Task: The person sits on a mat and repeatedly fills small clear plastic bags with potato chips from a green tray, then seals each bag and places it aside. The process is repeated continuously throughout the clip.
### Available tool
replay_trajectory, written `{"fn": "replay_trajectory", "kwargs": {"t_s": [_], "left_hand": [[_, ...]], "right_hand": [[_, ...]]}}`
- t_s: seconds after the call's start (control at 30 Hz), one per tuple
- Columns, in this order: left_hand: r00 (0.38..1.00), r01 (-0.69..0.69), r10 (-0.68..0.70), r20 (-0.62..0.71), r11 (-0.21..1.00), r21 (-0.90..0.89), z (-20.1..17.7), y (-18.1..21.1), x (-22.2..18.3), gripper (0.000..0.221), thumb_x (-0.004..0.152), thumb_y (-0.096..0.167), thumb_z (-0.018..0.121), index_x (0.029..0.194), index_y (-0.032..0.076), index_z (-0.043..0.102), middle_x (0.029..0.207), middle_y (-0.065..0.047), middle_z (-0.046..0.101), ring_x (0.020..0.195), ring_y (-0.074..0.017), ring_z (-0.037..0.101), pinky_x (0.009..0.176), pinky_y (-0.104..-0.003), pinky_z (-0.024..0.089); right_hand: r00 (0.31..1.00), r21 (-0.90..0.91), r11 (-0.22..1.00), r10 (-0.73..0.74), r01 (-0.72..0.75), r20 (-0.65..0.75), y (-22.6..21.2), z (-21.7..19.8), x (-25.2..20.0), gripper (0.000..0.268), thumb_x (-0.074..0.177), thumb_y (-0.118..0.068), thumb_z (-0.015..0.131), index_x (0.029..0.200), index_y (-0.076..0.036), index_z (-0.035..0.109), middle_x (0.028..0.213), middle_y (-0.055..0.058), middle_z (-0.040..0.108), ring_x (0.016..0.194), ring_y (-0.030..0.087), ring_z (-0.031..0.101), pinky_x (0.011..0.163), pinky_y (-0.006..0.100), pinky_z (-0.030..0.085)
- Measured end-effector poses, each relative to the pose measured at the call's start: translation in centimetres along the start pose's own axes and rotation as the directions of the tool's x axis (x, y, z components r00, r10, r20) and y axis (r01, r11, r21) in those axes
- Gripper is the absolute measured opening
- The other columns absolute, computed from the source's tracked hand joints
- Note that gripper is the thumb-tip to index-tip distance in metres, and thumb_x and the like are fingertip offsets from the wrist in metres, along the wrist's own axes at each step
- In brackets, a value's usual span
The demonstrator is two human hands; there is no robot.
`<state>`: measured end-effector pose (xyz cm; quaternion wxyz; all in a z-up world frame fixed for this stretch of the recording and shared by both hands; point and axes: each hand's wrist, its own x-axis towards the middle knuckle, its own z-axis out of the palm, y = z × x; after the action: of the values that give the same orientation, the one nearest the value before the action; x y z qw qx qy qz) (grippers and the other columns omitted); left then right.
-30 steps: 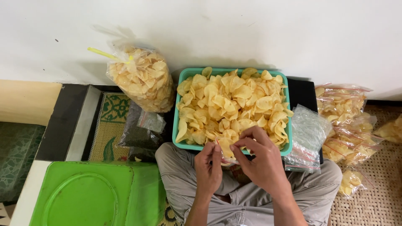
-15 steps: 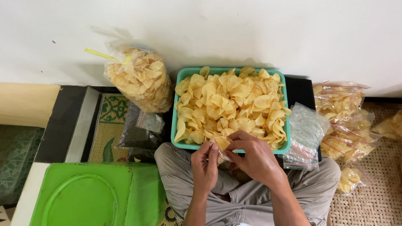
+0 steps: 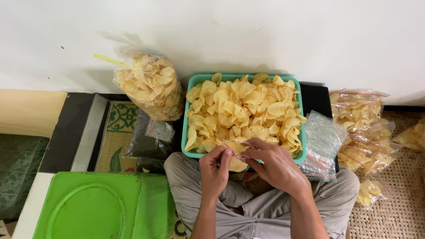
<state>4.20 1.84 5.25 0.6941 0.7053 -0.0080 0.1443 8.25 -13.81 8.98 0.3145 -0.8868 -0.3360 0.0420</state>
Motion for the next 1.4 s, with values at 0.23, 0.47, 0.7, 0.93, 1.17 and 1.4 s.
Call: {"fn": "replay_trajectory", "kwargs": {"t_s": [0.23,0.47,0.7,0.93,1.17,1.4], "left_hand": [[0.994,-0.109,0.11,0.017,0.993,-0.035,-0.5,-0.4,1.1,0.044,0.082,0.033,0.066,0.114,0.005,0.058,0.106,-0.017,0.06,0.108,-0.0303,0.053,0.091,-0.046,0.039],[0.979,0.018,0.029,0.203,0.974,-0.227,0.2,-2.2,0.4,0.03,0.09,0.035,0.054,0.095,0.008,0.066,0.092,-0.005,0.066,0.087,-0.018,0.064,0.071,-0.029,0.05],[0.987,-0.026,0.032,0.155,0.999,-0.04,0.0,-0.7,0.3,0.039,0.089,0.044,0.05,0.104,0.01,0.062,0.105,-0.005,0.064,0.104,-0.0213,0.061,0.085,-0.035,0.05],[0.952,-0.139,0.205,-0.229,0.952,0.273,0.6,0.1,-0.4,0.042,0.077,0.048,0.06,0.058,0.014,0.045,0.049,0.004,0.042,0.042,-0.0062,0.037,0.041,-0.022,0.033],[0.992,0.003,0.038,-0.118,0.945,0.328,0.3,-0.4,-0.5,0.041,0.092,0.022,0.049,0.057,0.011,0.03,0.047,0.0,0.027,0.043,-0.0078,0.024,0.041,-0.026,0.022],[0.997,0.008,0.01,-0.073,0.971,0.238,-0.5,-0.4,-0.7,0.037,0.096,0.027,0.037,0.064,0.011,0.033,0.049,0.0,0.032,0.039,-0.0081,0.027,0.04,-0.026,0.026]], "right_hand": [[0.996,0.037,0.999,-0.02,0.023,-0.087,-0.5,-1.9,0.1,0.005,0.081,-0.013,0.059,0.078,-0.012,0.063,0.09,0.0,0.062,0.071,0.026,0.065,0.056,0.033,0.053],[0.998,0.143,0.989,-0.048,0.043,0.031,-1.0,-2.0,-0.7,0.015,0.088,-0.017,0.053,0.087,-0.006,0.063,0.086,0.006,0.056,0.064,0.022,0.057,0.05,0.032,0.039],[0.989,0.146,0.978,0.145,-0.148,0.031,-1.0,-1.5,-1.2,0.026,0.084,-0.027,0.057,0.099,-0.007,0.066,0.099,0.002,0.065,0.049,0.019,0.062,0.044,0.032,0.046],[0.977,0.192,0.958,0.206,-0.213,0.059,-1.4,-0.9,-0.9,0.031,0.079,-0.026,0.063,0.105,-0.009,0.065,0.109,0.001,0.063,0.06,0.017,0.07,0.054,0.03,0.058],[0.995,0.39,0.921,0.041,-0.003,-0.09,-0.6,-1.2,1.1,0.026,0.079,-0.018,0.063,0.101,-0.006,0.064,0.11,0.011,0.062,0.093,0.022,0.065,0.07,0.029,0.059],[0.907,-0.235,0.972,-0.102,0.003,-0.409,2.0,3.6,6.2,0.011,0.077,-0.019,0.075,0.081,-0.01,0.07,0.075,0.001,0.05,0.07,0.015,0.049,0.041,0.024,0.038]]}}
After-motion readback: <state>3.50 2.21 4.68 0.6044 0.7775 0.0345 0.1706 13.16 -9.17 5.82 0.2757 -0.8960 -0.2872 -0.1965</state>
